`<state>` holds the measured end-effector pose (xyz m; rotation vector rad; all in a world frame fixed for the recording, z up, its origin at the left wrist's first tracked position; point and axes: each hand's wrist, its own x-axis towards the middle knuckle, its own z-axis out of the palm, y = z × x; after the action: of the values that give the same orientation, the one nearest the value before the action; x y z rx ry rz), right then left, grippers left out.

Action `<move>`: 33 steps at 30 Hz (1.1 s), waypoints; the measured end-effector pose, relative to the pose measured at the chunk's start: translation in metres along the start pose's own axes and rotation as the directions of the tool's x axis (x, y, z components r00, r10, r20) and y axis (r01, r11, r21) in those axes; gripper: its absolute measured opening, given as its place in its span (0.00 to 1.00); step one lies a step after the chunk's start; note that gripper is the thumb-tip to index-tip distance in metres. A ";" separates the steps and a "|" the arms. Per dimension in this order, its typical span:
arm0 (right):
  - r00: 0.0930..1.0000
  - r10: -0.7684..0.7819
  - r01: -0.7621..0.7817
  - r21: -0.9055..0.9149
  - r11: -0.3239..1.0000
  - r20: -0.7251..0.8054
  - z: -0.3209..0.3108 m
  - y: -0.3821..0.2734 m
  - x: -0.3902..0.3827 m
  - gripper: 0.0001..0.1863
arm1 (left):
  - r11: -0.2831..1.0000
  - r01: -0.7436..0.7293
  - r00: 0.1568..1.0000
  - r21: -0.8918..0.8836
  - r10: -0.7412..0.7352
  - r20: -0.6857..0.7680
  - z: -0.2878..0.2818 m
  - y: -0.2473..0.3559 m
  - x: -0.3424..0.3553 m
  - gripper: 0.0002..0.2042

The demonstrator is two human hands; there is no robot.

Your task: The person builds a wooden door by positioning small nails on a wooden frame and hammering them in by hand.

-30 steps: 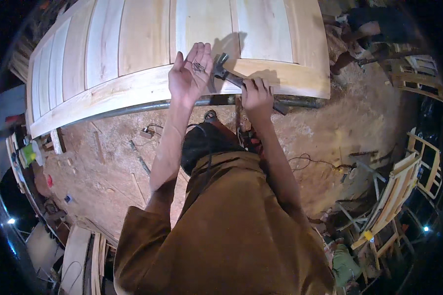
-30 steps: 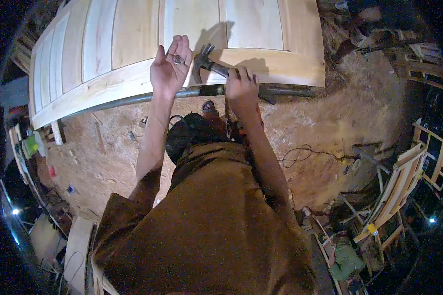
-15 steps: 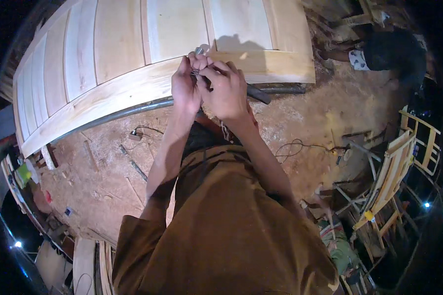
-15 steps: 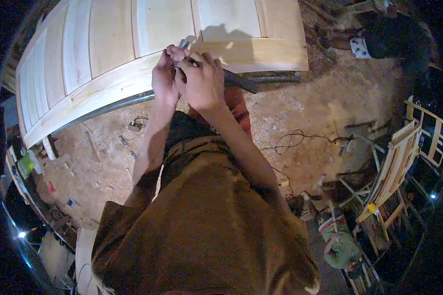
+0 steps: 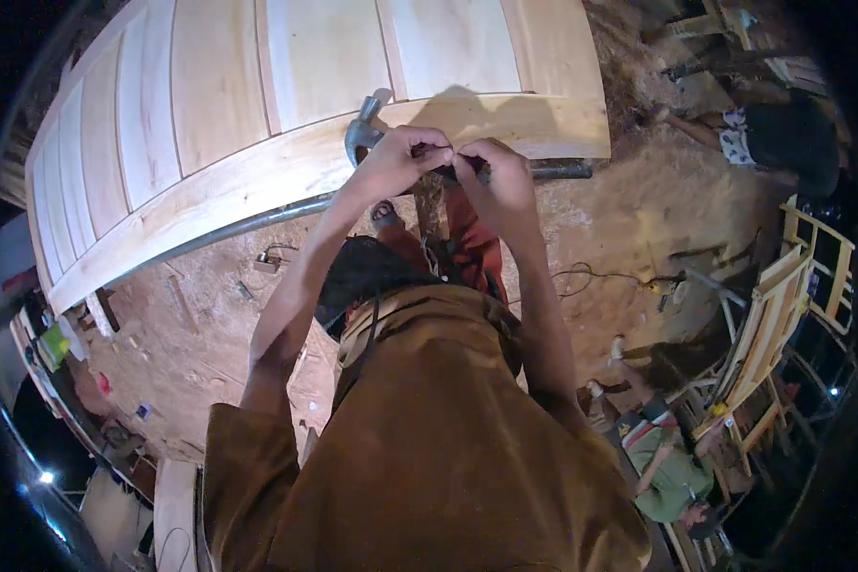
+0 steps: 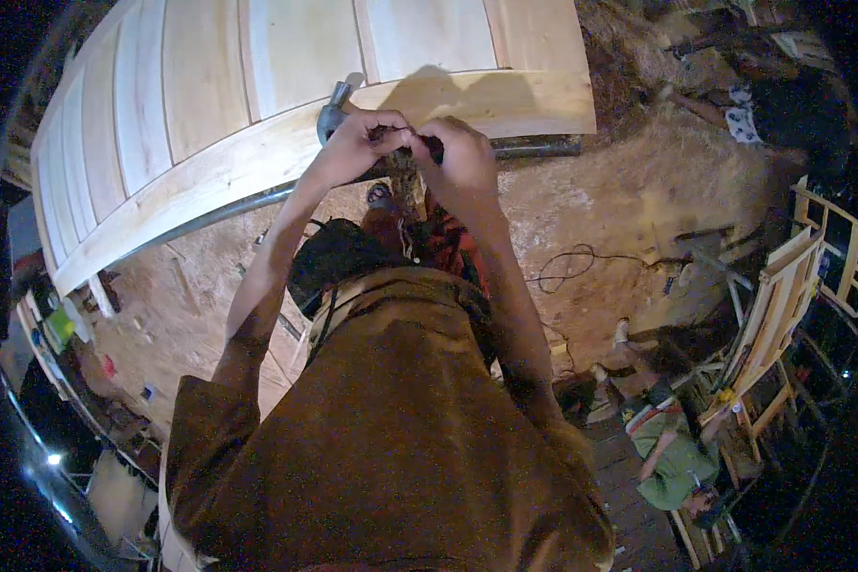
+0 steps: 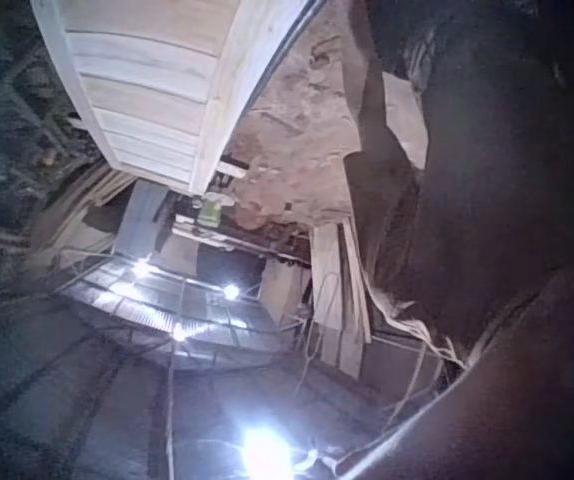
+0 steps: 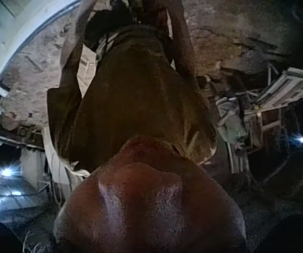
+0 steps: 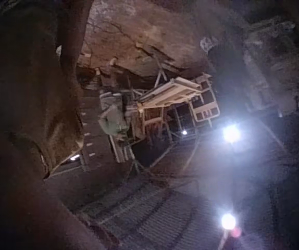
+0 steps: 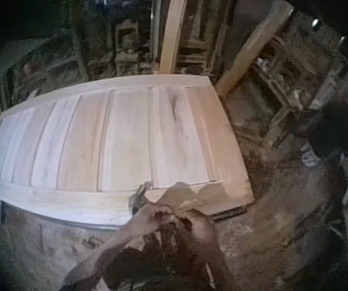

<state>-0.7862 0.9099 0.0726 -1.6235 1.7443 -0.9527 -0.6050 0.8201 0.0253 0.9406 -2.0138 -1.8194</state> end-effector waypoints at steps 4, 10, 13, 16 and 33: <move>0.994 0.080 -0.072 0.118 0.990 -0.069 0.011 0.000 0.001 0.09 | 1.000 -0.016 0.994 -0.013 0.017 0.107 -0.008 -0.002 0.004 0.11; 0.991 0.038 -0.015 0.173 0.985 -0.132 0.015 0.006 0.006 0.07 | 0.939 0.154 0.987 -0.308 -0.129 0.098 -0.006 -0.002 -0.001 0.09; 0.990 0.107 -0.085 0.224 0.971 -0.087 0.020 0.013 0.005 0.07 | 0.894 0.157 0.984 -0.419 -0.108 0.139 -0.006 -0.015 -0.002 0.08; 0.988 0.124 -0.095 0.274 0.957 -0.091 0.022 0.022 0.005 0.09 | 0.831 0.182 0.980 -0.526 -0.108 0.169 -0.007 -0.010 0.005 0.07; 0.741 0.449 -0.383 0.236 0.893 -0.500 -0.082 0.133 -0.033 0.18 | 0.524 -0.589 0.736 0.616 0.662 0.140 0.138 0.008 0.242 0.07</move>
<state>-0.9264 0.9539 0.0113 -0.8461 2.2462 -1.3392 -0.8719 0.7785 -0.0452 0.3025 -2.4791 -0.6751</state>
